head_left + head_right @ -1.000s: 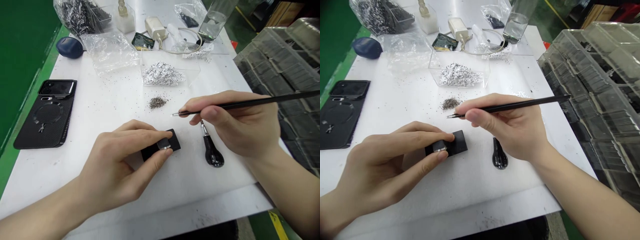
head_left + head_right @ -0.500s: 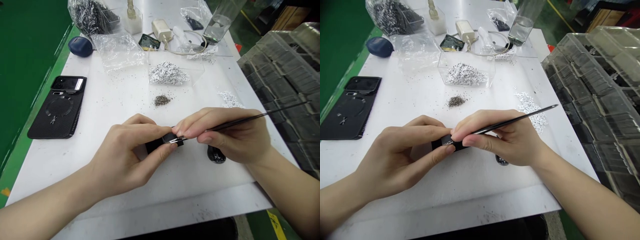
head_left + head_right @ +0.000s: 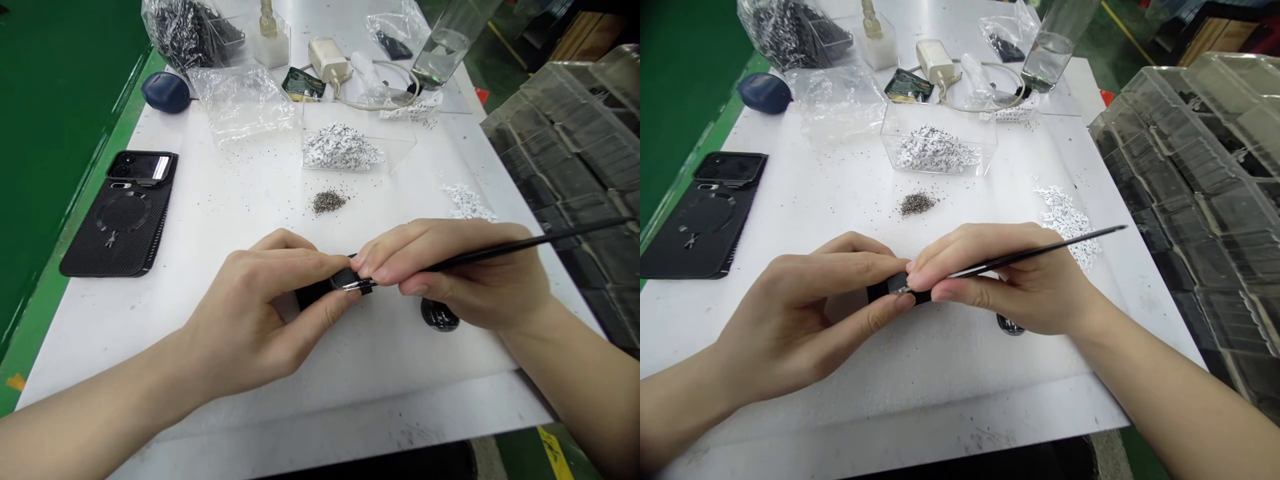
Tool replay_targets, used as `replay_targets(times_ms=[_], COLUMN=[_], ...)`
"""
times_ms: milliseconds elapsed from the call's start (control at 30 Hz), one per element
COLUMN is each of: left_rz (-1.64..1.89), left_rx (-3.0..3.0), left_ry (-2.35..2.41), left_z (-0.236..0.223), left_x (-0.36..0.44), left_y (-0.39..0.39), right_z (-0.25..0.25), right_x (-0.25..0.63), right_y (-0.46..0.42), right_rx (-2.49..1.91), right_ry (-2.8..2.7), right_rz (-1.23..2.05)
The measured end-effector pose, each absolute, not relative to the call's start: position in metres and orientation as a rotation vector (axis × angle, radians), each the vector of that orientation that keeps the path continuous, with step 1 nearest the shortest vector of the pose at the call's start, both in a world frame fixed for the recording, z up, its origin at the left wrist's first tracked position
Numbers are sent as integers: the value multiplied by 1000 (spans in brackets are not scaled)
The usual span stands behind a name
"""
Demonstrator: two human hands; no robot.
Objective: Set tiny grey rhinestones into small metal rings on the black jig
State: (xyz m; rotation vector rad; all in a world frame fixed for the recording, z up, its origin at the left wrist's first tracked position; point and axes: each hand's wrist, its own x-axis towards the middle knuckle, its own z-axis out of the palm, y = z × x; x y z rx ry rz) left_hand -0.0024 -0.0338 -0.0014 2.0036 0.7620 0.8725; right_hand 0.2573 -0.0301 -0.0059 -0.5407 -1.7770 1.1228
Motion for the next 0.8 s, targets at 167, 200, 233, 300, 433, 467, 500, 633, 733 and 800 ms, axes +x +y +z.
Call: replay_targets(times_ms=[167,200,233,300,433,467,500,633,733,800], left_rz=[866,870,872,878,867,865,863,858,843,841], left_rx=[2010,2009,2007,2005,2014,2015,2015,2011,2009,2011], left_ry=[758,754,755,755,762,764,768,779,785,786], left_z=[-2,-2,-2,-2,-2,-2,-2,-1,0,1], left_x=[-2,-2,-2,-1,-2,-2,-2,-2,-1,-1], left_y=[-33,-33,-32,-32,-32,-33,-33,-33,-33,-32], right_z=[-7,-7,-7,-6,-6,-6,-6,-7,-9,-9], right_x=[258,258,258,258,257,256,256,257,257,257], right_y=[-29,-29,-29,-29,-30,-31,-31,-30,-29,-28], right_rx=[-520,-522,-529,-545,-576,-573,-573,-535,-521,-537], right_ry=[-1770,-1770,-1768,-1758,-1716,-1710,-1706,-1709,-1710,-1713], right_rz=[1143,1143,1142,1149,1162,1158,1155,1148,1159,1158])
